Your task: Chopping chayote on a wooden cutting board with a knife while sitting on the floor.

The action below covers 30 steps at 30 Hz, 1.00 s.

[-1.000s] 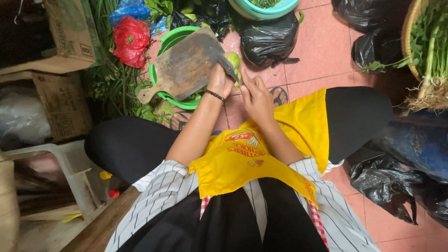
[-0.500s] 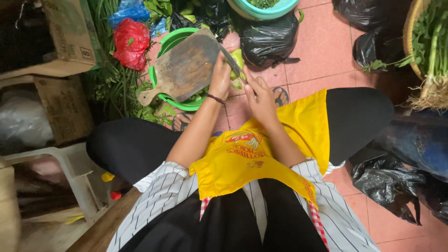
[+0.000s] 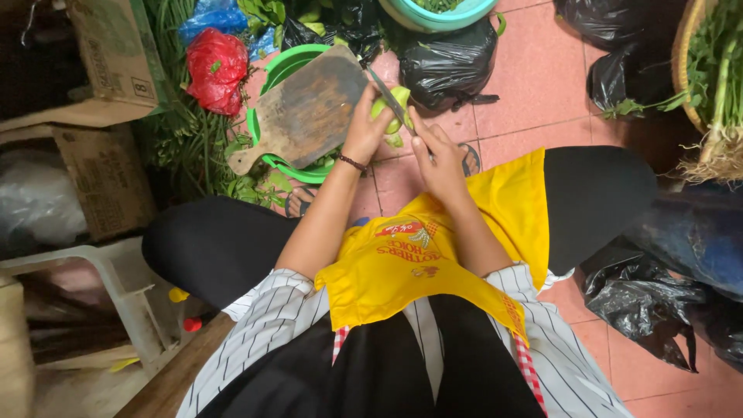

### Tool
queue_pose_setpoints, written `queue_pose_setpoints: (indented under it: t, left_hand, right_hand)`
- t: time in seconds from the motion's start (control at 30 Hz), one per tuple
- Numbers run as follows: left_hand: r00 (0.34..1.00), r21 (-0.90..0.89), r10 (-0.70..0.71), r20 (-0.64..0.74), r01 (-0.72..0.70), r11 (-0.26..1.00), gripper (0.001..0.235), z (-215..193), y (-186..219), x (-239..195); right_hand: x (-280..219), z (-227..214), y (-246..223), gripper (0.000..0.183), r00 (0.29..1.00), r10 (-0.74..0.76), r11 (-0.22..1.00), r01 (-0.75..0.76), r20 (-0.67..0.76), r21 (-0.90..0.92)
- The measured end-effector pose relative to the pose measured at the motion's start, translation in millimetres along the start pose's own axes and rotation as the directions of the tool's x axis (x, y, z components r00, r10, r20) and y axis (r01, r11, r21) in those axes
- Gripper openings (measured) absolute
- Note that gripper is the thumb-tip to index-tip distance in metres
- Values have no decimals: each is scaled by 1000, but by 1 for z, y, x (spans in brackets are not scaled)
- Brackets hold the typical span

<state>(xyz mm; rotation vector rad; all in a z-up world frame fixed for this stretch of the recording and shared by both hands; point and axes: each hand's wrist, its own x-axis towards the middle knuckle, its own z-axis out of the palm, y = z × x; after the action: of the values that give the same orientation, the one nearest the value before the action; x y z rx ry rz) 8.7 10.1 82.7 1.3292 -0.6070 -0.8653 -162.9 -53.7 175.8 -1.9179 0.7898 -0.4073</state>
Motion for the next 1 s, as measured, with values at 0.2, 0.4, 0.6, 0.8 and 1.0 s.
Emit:
queue_pose_setpoints:
  t: [0.2, 0.4, 0.6, 0.8, 1.0]
  left_hand:
    - [991, 137, 27, 131, -46, 990, 38, 3, -1, -6]
    - [932, -370, -191, 309, 303, 878, 39, -9, -17, -1]
    - [856, -749, -346, 385, 509, 424, 54, -38, 2, 6]
    - [952, -588, -283, 112, 293, 754, 42, -69, -19, 11]
    - [970, 600, 81, -227, 74, 796, 58, -154, -83, 17]
  right_hand:
    - [7, 7, 11, 49, 995, -43, 994, 34, -89, -106]
    - [17, 2, 63, 51, 938, -9, 984, -54, -347, -172]
    - [12, 2, 79, 67, 917, 338, 806, -398, -212, -438]
    - [15, 24, 102, 87, 940, 312, 828, -339, -135, -446]
    - [35, 61, 100, 54, 974, 225, 890, -201, 10, -409]
